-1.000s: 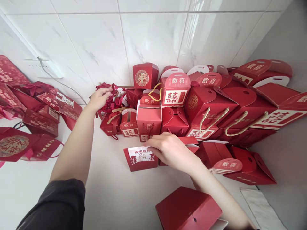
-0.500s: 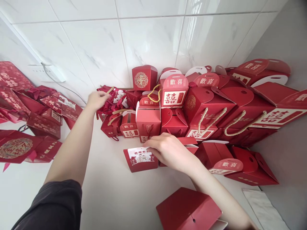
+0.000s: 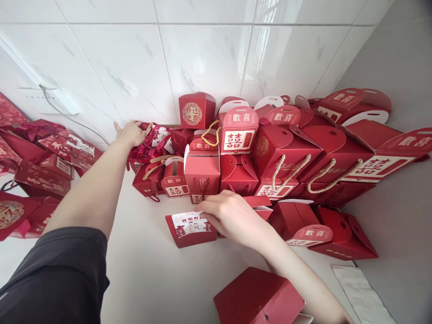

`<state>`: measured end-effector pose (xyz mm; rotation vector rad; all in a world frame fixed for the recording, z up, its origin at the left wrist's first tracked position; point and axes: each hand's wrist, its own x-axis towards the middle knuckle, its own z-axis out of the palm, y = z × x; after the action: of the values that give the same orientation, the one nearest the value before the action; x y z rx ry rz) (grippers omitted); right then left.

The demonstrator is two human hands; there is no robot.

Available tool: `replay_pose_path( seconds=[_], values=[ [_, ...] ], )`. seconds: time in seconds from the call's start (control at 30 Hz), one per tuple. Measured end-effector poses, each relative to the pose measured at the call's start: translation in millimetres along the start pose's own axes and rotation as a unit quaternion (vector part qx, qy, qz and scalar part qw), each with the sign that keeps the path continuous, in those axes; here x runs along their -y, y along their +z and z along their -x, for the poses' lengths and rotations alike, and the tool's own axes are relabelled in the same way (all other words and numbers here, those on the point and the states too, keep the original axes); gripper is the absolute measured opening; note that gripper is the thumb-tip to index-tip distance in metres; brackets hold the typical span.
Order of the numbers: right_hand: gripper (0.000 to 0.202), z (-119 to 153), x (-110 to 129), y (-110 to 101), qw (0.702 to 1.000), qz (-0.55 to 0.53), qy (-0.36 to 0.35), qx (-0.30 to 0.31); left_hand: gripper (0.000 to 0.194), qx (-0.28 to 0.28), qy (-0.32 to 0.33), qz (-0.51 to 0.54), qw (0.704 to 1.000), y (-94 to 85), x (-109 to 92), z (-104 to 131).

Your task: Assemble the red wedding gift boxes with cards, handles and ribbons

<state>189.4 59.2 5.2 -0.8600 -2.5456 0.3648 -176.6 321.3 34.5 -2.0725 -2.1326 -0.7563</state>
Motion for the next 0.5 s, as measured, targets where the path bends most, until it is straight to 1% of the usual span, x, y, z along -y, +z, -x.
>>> replay_pose_path(
  seconds=[0.1,0.17,0.23,0.4,0.5],
  values=[
    [0.025,-1,-1,0,1.0,-0.002,0.002,0.004,0.016,0.011,0.033,-0.019,0.999,2.1,4,-1],
    [0.024,-2,-1,0,1.0,-0.004,0.001,0.004,0.021,0.005,0.052,-0.032,0.998,-1.8,7,2],
    [0.023,-2,-2,0,1.0,-0.005,-0.001,0.002,0.028,-0.02,0.063,-0.043,0.997,-9.1,8,8],
    [0.02,-1,-2,1,1.0,-0.003,0.0,-0.004,0.039,-0.111,0.083,-0.054,0.989,-28.7,15,29],
    [0.02,0,-1,1,1.0,-0.003,-0.001,-0.008,0.044,-0.149,0.088,-0.022,0.985,-33.5,22,37]
  ],
)
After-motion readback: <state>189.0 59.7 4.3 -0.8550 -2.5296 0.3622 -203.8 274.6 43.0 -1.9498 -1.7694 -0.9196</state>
